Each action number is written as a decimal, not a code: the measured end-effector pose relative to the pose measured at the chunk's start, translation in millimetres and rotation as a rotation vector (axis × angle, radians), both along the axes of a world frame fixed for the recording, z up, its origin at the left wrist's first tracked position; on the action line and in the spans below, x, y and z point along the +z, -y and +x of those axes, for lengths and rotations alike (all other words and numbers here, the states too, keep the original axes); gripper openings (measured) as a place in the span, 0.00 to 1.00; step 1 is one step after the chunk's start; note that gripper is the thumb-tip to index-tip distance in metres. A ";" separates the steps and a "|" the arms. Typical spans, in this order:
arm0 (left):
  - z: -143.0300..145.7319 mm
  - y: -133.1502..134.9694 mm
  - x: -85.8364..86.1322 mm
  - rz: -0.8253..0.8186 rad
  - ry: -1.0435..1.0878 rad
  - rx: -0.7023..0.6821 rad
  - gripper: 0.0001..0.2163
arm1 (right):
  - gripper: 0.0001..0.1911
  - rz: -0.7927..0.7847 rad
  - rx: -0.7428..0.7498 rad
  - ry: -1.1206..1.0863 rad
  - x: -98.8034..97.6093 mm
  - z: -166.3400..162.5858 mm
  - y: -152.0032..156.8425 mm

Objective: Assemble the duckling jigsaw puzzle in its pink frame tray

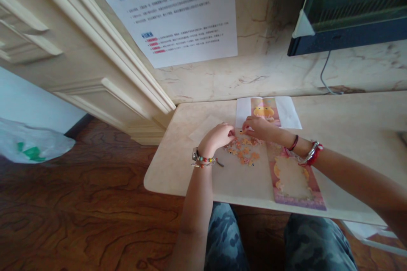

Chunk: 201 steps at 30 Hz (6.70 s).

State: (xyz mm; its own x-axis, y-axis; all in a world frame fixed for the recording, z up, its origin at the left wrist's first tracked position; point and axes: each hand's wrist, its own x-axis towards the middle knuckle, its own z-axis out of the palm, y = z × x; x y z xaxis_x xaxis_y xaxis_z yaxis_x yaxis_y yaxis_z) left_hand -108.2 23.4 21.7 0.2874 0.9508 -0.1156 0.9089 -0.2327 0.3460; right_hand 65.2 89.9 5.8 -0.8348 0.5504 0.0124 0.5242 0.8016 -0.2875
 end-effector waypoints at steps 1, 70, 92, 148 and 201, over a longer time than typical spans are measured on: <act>-1.7 0.0 0.0 -0.004 -0.001 0.007 0.05 | 0.08 -0.007 0.009 0.005 0.6 -1.5 -0.5; 125.0 162.7 -18.9 0.355 0.121 -0.256 0.11 | 0.10 -0.510 -0.207 0.032 20.7 127.8 113.1; 142.5 176.7 -49.5 0.439 0.043 -0.207 0.17 | 0.07 -0.222 -0.072 0.148 20.1 116.0 118.1; 26.0 90.7 -15.5 0.352 -0.020 0.252 0.09 | 0.06 -0.032 0.046 -0.061 -3.0 25.8 15.0; 128.4 137.5 -31.1 0.309 0.204 -0.165 0.11 | 0.13 -0.470 -0.272 -0.231 13.6 153.2 123.5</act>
State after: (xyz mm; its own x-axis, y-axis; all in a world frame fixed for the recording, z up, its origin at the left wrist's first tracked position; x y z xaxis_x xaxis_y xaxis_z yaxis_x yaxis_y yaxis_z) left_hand 20.2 -114.0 -9.4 0.4263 0.8712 0.2435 0.7707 -0.4907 0.4064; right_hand 218.3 -33.6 19.4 -0.6674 0.7350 -0.1199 0.5746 0.4059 -0.7106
